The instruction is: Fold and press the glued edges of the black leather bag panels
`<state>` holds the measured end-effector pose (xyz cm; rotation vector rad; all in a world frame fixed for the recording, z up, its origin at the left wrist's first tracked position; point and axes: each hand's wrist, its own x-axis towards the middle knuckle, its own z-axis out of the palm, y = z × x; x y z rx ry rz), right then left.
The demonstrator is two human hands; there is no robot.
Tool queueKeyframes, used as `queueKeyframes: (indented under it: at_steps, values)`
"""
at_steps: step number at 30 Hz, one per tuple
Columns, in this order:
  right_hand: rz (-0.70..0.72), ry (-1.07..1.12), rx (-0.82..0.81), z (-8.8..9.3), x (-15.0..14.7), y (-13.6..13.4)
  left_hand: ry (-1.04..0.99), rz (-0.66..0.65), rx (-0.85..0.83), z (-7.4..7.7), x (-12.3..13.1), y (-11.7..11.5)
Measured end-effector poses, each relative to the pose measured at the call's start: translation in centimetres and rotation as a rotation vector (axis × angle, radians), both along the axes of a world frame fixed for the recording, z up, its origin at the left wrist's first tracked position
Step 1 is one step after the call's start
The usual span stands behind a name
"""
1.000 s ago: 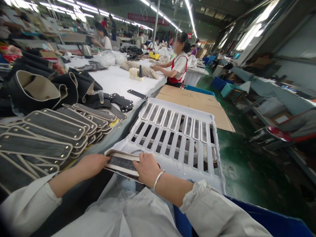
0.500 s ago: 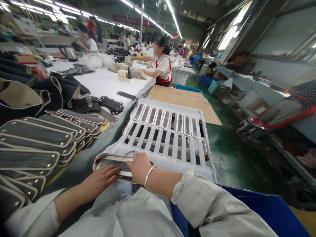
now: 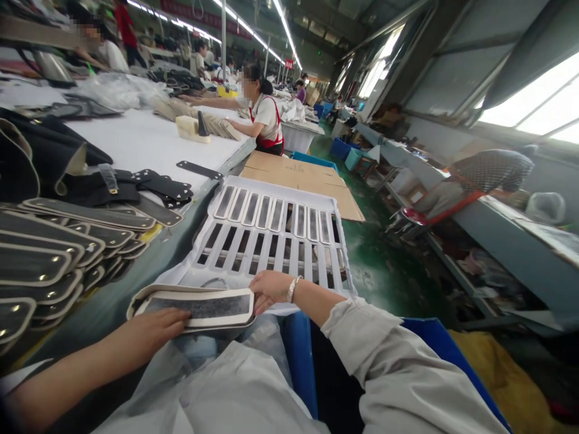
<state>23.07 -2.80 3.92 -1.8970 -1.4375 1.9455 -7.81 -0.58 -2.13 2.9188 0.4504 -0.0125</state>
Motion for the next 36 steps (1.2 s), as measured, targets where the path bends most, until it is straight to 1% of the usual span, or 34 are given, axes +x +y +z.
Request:
queueKeyframes:
  at_steps: [1,3,5,6,7,11,12,14,16,19,24,27,30,33,34,36]
  values:
    - [-0.03,0.05,-0.044,-0.2,0.6,-0.6,0.019,-0.015,0.001,-0.1,0.0,0.1]
    - [-0.144,0.143,-0.131,-0.4,1.6,-1.7,0.058,-0.034,0.002,0.0,0.2,0.3]
    - [-0.275,0.18,-0.19,-0.9,2.1,-2.6,0.082,-0.032,-0.004,0.4,0.3,0.4]
    - [-0.31,0.165,-0.201,-1.4,2.1,-2.9,0.093,-0.022,-0.007,0.8,0.5,0.3]
    - [-0.3,0.122,-0.197,-2.0,2.0,-3.2,0.104,-0.012,-0.013,1.2,0.6,0.3]
    - [-0.111,-0.106,-0.201,-5.1,0.6,-4.1,0.159,0.035,-0.035,3.0,1.8,-0.4]
    - [-0.087,-0.136,-0.211,-5.6,0.2,-4.3,0.174,0.051,-0.029,3.3,2.4,-0.6]
    - [-0.094,-0.13,-0.209,-6.2,-0.4,-4.5,0.221,0.074,-0.001,3.5,3.6,-1.1]
    - [-0.113,-0.105,-0.164,-6.0,-0.6,-4.7,0.277,0.091,0.036,3.2,4.9,-1.5]
    - [-0.128,-0.078,-0.097,-5.1,-0.2,-5.2,0.31,0.097,0.063,2.5,6.1,-1.6]
    - [-0.14,0.015,-0.03,-3.9,0.5,-5.5,0.248,0.018,0.048,2.2,6.2,-0.8]
    - [-0.172,0.036,-0.048,-3.5,0.6,-5.2,0.218,-0.032,0.004,2.1,6.2,-0.1]
    - [-0.197,0.035,-0.051,-2.8,0.1,-4.9,0.185,-0.032,0.007,1.8,6.3,0.2]
    - [-0.166,-0.115,-0.047,-1.8,-1.1,-4.9,0.163,-0.013,0.046,2.3,6.2,-0.1]
    - [-0.147,-0.234,-0.004,-1.6,-1.5,-5.0,0.16,-0.021,0.054,2.7,6.1,-0.1]
    - [-0.089,-0.324,0.124,-1.6,-1.7,-4.8,0.134,-0.083,0.063,3.6,6.0,0.0]
